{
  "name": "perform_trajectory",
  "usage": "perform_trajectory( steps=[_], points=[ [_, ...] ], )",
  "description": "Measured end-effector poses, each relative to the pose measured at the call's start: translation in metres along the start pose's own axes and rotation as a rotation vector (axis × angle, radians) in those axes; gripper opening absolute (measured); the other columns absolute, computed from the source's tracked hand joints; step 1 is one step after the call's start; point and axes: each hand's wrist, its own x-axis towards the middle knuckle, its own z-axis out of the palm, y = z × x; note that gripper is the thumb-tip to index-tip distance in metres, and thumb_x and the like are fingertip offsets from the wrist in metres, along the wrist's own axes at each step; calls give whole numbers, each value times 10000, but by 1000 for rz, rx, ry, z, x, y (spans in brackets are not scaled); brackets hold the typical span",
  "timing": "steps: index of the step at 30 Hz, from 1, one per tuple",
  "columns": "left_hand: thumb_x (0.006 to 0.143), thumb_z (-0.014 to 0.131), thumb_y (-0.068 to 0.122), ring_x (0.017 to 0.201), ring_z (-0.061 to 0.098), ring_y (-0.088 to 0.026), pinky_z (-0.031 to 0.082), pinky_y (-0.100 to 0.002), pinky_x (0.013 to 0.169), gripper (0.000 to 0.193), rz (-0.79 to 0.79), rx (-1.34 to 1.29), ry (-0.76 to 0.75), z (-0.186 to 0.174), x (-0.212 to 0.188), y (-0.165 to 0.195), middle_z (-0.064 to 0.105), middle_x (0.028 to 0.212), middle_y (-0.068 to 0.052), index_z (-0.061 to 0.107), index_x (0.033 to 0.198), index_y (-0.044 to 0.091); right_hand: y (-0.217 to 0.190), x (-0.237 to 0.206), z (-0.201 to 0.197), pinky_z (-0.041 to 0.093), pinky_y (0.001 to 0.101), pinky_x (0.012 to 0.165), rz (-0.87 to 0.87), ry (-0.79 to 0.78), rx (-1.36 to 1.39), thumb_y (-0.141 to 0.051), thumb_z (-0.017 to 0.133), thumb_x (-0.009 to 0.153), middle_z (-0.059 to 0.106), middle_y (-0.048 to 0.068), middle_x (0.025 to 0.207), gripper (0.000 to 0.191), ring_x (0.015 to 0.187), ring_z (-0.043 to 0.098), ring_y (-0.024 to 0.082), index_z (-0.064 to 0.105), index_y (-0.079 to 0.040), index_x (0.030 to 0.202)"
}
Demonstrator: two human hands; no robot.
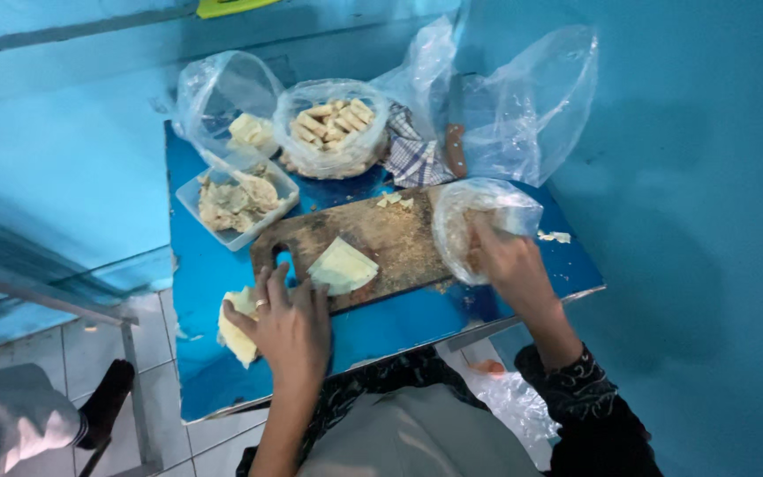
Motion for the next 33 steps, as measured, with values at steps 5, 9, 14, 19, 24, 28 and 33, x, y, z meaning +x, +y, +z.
perform_trajectory(
  steps=[5,9,14,19,24,28,33],
  points=[
    [883,739,282,1333,506,-316,176,-746,1129,199,-20,-70,-6,2,-2,-5,615,1344,-107,747,974,105,8,0,9,558,423,621,122,3,66,-47,724,932,696,196,794,323,714,728,302,580,23,1212],
    [863,746,272,1317,516,-324,181,-758,1105,196,-36,-69,-18,4,0,-7,625,1296,-96,708,944,97,5,12,11,615,328,743,408,170,536,-43,813,827,760,144,968,376,896,769,202,583,9,1120],
    [874,728,235,1310,533,-319,199,-765,1090,171,-3,-79,-20,6,-1,-8,633,1254,-78,664,919,82,-63,39,55,608,299,803,317,11,751,-87,819,828,752,80,1001,288,919,747,199,644,-73,1056],
    [901,694,204,1237,568,-313,212,-769,1090,132,-1,-78,25,7,-1,-6,628,1153,-97,653,890,79,-138,36,90,568,408,779,40,-32,521,-102,690,977,731,118,998,168,959,722,288,618,-68,1124],
    [918,685,166,1127,596,-311,234,-765,1091,119,16,-62,44,4,-1,-3,612,1063,-113,640,849,81,-151,33,81,537,475,734,-104,13,261,-77,670,898,710,152,990,289,955,673,355,653,-70,1186],
    [916,692,145,1082,601,-323,274,-718,1097,98,38,-88,50,2,-2,-1,600,992,-120,647,873,69,-133,41,61,529,473,745,78,50,322,-136,750,889,720,115,945,261,909,681,328,665,-95,1132],
    [892,710,125,1042,601,-313,312,-651,1113,86,82,-177,100,4,0,3,620,938,-98,650,900,65,-118,32,45,562,402,748,188,-88,457,-125,767,860,755,52,942,349,888,741,242,634,-86,1180]
  ],
)
